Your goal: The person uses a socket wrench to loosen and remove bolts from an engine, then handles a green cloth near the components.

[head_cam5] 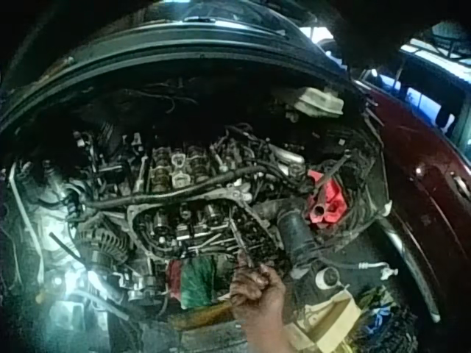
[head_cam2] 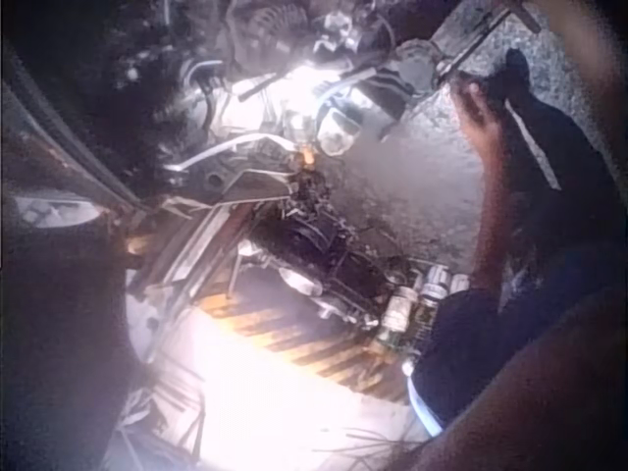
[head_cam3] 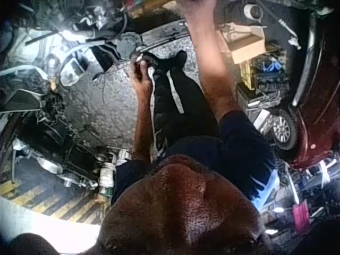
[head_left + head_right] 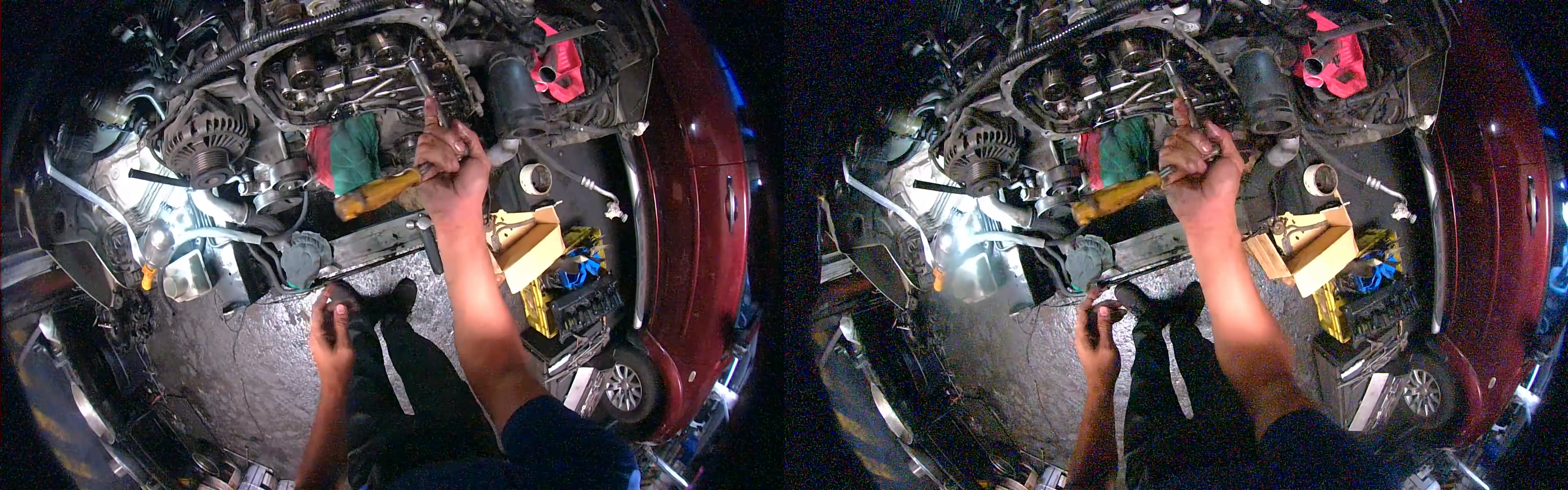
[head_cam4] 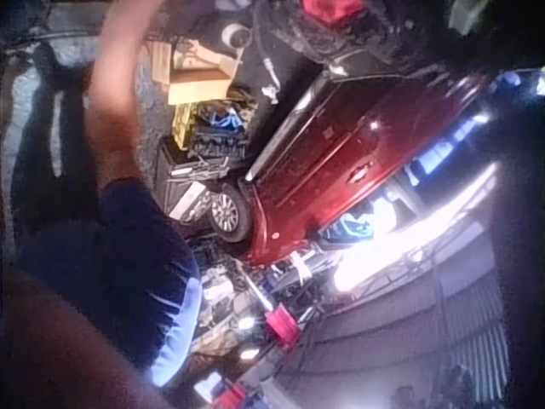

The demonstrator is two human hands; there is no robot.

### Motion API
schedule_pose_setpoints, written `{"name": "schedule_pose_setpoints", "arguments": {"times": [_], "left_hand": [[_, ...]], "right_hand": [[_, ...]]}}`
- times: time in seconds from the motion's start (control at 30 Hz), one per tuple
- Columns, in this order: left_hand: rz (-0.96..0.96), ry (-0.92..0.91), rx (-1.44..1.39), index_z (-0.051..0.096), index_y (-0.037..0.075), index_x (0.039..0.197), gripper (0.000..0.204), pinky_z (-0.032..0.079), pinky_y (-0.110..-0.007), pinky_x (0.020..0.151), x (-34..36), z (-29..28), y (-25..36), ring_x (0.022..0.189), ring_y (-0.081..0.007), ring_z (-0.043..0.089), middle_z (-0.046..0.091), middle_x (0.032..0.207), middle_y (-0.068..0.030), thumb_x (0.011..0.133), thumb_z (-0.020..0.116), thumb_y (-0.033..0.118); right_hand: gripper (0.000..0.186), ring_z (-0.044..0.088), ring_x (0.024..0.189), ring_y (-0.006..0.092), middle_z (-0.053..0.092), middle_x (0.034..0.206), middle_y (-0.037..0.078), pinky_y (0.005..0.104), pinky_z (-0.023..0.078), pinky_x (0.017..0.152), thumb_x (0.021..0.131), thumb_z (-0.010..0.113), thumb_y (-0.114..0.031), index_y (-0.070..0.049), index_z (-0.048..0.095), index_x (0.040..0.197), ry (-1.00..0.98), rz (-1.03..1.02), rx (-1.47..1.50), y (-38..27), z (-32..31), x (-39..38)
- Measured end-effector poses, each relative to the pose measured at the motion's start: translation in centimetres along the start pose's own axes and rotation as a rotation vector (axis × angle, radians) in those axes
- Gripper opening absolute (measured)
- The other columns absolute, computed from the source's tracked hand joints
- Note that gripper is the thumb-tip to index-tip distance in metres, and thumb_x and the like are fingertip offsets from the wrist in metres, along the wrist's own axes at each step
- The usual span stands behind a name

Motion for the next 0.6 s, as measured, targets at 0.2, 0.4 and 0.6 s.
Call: {"name": "schedule_pose_setpoints", "arguments": {"times": [0.2,0.4,0.6], "left_hand": [[-0.071,-0.046,0.01,0.048,0.001,0.13,0.039,0.046,-0.027,0.085,-0.3,0.5,0.2,0.092,-0.014,0.06,0.065,0.1,-0.0095,0.098,0.051,0.022],[-0.102,-0.068,0.016,0.047,0.0,0.131,0.039,0.046,-0.027,0.084,-0.5,0.6,-0.1,0.09,-0.0144,0.061,0.065,0.101,-0.0103,0.098,0.051,0.022],[-0.099,-0.065,-0.013,0.047,0.002,0.13,0.039,0.046,-0.028,0.084,-0.6,0.7,-0.1,0.09,-0.0144,0.061,0.065,0.1,-0.0106,0.098,0.051,0.022]], "right_hand": [[0.013,0.044,0.049,0.0089,0.055,0.066,-0.001,0.0245,0.035,0.046,0.085,0.059,-0.011,-0.007,0.067,0.095,0.401,-0.759,-1.956,-4.0,3.2,-2.2],[0.018,0.035,0.044,0.0052,0.045,0.059,-0.004,0.0206,0.028,0.043,0.088,0.058,-0.014,-0.005,0.067,0.099,0.373,-0.501,-1.552,-2.2,0.6,-3.5],[0.023,0.032,0.045,0.0051,0.038,0.058,-0.004,0.021,0.026,0.042,0.088,0.056,-0.015,-0.003,0.064,0.105,0.265,-0.356,-1.253,0.8,-0.4,-1.2]]}}
Point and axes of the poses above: each hand's wrist, its own x-axis towards the middle knuckle, its own z-axis out of the palm, y = z × x, the point moved 8 cm from there along x, towards the middle knuckle
